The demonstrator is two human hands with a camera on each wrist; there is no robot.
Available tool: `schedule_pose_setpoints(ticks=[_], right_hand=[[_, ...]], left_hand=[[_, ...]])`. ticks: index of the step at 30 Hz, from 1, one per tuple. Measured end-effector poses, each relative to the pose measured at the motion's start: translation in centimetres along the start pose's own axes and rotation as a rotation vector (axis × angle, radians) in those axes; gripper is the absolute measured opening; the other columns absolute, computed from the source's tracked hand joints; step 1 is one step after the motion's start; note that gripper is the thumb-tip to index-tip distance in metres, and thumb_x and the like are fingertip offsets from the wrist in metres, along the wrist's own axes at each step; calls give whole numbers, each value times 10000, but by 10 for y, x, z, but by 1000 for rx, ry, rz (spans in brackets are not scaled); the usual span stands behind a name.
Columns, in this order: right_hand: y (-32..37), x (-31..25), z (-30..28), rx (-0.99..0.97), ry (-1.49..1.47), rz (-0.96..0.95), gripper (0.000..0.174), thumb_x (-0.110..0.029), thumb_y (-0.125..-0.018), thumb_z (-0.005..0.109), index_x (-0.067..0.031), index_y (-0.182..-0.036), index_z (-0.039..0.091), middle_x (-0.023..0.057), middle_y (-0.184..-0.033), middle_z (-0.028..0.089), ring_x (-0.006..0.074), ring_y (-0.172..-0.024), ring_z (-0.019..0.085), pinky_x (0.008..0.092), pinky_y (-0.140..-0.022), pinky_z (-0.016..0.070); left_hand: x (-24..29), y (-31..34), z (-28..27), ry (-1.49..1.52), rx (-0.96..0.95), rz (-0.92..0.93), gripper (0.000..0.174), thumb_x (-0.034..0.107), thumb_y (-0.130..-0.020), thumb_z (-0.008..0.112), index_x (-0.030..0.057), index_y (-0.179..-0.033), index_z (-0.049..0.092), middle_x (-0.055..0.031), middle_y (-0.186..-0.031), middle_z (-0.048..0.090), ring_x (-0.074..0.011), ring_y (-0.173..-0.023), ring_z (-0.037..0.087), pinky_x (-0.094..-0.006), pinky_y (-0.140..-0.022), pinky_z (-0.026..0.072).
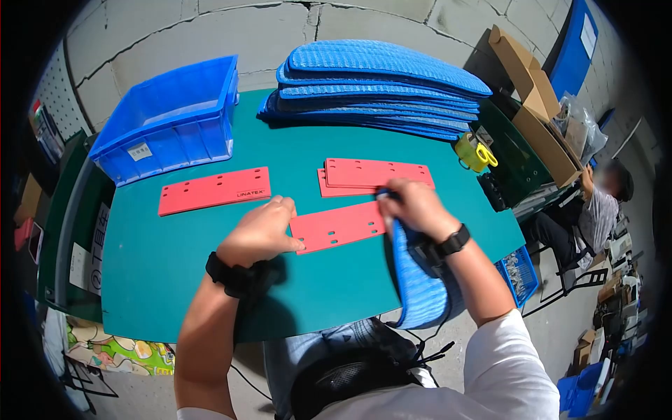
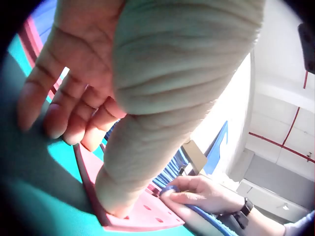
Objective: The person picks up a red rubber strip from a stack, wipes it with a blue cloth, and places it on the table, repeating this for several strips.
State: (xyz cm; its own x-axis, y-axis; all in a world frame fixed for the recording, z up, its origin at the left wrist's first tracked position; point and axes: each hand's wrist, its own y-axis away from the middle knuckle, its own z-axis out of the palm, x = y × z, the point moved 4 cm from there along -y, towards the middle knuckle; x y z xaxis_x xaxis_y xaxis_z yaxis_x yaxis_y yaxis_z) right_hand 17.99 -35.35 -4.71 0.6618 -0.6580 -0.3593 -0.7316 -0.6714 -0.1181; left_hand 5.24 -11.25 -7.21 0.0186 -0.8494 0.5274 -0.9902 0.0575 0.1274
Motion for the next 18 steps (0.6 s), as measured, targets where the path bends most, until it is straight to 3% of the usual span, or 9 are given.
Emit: schedule_pose_setpoints(ticks=[5,7,8,10,12,15,16,18], right_hand=[[30,77,-29,193,61,170,255,-247,-870,649,-52,-1029,692,206,-874,699,373,-862,680,438,-753,530],[38,104,-24,172,-181,229,279,-238,-868,659,-25,-1048,680,184,-873,703,321,-830,690,393,-748,526],[41,112,-19,195,-364,198,285,-225,-878,668,7,-1044,664,132,-863,698,222,-790,667,343,-737,512],[42,116,-17,192,-451,202,283,-219,-886,666,17,-1041,658,111,-862,692,186,-786,648,326,-733,509],[43,117,-14,178,-540,209,260,-203,-905,659,27,-1026,649,76,-852,674,128,-777,611,297,-720,499],[43,120,-12,169,-541,201,261,-204,-900,665,26,-1024,647,77,-849,674,131,-777,612,298,-716,498],[43,120,-12,140,-556,205,223,-180,-920,652,11,-1034,649,30,-865,663,100,-796,592,271,-736,485],[43,118,-13,137,-556,215,213,-171,-918,654,9,-1031,650,26,-863,665,93,-790,590,268,-732,486]], left_hand=[[3,1,-4,-25,130,106,529,290,-685,847,3,-979,513,-154,-922,569,-302,-885,573,-394,-776,463],[6,-1,-6,88,114,108,479,175,-675,853,24,-949,490,-96,-808,521,-232,-761,531,-358,-691,448],[11,-1,-10,67,115,110,479,175,-675,853,24,-949,490,-96,-808,521,-232,-761,531,-358,-691,448],[21,0,-16,257,113,41,407,47,-688,816,37,-909,474,-63,-750,483,-189,-703,490,-331,-642,428],[37,7,-26,230,168,122,357,18,-712,784,34,-889,475,-64,-751,485,-188,-707,493,-330,-648,428],[56,22,-39,202,255,261,255,-53,-740,701,28,-831,477,-77,-770,497,-216,-722,503,-331,-667,429],[62,29,-43,98,296,292,231,-60,-733,669,21,-830,476,-101,-778,508,-267,-744,519,-362,-674,433],[63,36,-43,-28,315,300,180,-74,-714,605,19,-810,484,-140,-800,521,-359,-802,529,-424,-706,439]])
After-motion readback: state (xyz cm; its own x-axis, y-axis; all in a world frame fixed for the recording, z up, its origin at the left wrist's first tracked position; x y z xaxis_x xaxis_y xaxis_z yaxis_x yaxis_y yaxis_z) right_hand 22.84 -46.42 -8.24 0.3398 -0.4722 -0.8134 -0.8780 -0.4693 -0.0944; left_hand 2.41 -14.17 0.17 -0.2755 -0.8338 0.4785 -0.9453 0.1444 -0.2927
